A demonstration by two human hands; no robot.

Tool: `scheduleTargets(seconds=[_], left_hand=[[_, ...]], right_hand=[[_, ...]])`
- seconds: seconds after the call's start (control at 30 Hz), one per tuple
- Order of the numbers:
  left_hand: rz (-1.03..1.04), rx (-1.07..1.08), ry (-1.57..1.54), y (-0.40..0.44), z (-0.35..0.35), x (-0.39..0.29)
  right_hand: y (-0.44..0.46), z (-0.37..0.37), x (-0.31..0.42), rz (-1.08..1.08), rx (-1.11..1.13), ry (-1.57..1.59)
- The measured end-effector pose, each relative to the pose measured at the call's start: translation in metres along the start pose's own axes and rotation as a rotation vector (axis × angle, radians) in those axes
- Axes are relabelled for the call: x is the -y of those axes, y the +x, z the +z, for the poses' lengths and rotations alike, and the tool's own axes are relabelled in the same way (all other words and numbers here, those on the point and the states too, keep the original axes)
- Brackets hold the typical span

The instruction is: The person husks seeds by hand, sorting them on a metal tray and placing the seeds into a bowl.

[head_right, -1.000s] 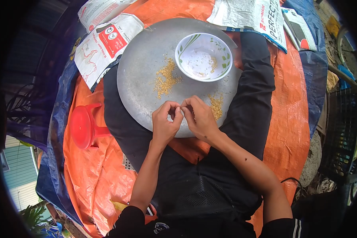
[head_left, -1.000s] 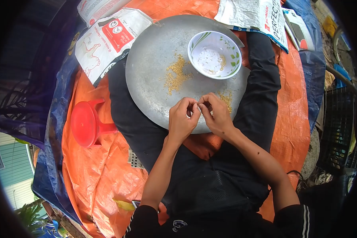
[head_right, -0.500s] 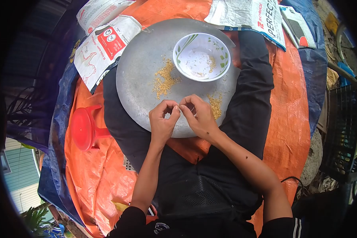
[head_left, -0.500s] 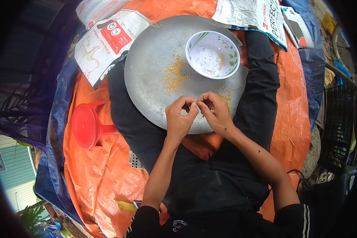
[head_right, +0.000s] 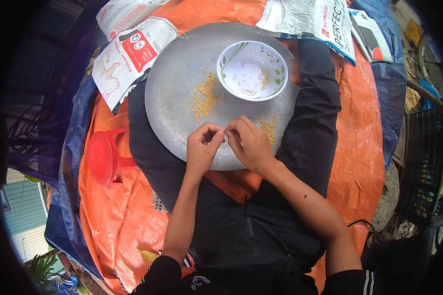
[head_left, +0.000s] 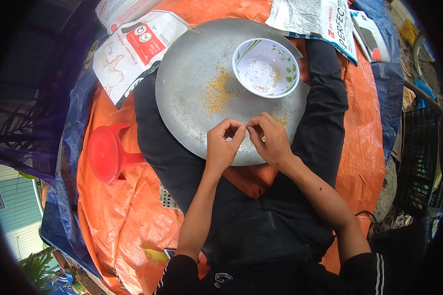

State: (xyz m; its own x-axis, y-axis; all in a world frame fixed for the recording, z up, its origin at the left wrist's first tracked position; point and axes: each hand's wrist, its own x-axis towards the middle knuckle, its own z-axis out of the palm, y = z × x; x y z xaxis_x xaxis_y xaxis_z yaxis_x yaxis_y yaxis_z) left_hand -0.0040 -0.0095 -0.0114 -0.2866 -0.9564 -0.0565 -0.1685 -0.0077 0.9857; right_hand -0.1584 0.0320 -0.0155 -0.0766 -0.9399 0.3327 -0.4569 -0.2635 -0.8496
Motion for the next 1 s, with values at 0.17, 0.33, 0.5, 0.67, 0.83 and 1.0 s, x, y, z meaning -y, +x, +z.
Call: scheduleTargets(seconds=[0.17,0.33,0.5,0.67,0.83,1.0], left_hand=[[-0.017,0.062,0.055,-0.001,-0.003,-0.006],[0.012,0.064,0.108,-0.002,-0.001,-0.009],[0.041,0.065,0.124,-0.001,0.001,-0.01],[0.111,0.009,0.225,0.001,0.0,-0.009],[0.128,-0.017,0.213,0.003,-0.003,-0.009],[0.126,-0.041,0.237,0.002,-0.007,-0.009]], right_hand=[[0.001,-0.001,0.0,0.034,0.006,0.096],[0.001,-0.002,-0.002,0.068,0.005,0.131],[0.003,-0.004,-0.003,0.123,-0.005,0.093],[0.036,-0.03,-0.034,0.274,-0.062,0.042],[0.1,-0.067,-0.081,0.419,0.042,-0.252],[0.125,-0.071,-0.1,0.488,0.126,-0.371]])
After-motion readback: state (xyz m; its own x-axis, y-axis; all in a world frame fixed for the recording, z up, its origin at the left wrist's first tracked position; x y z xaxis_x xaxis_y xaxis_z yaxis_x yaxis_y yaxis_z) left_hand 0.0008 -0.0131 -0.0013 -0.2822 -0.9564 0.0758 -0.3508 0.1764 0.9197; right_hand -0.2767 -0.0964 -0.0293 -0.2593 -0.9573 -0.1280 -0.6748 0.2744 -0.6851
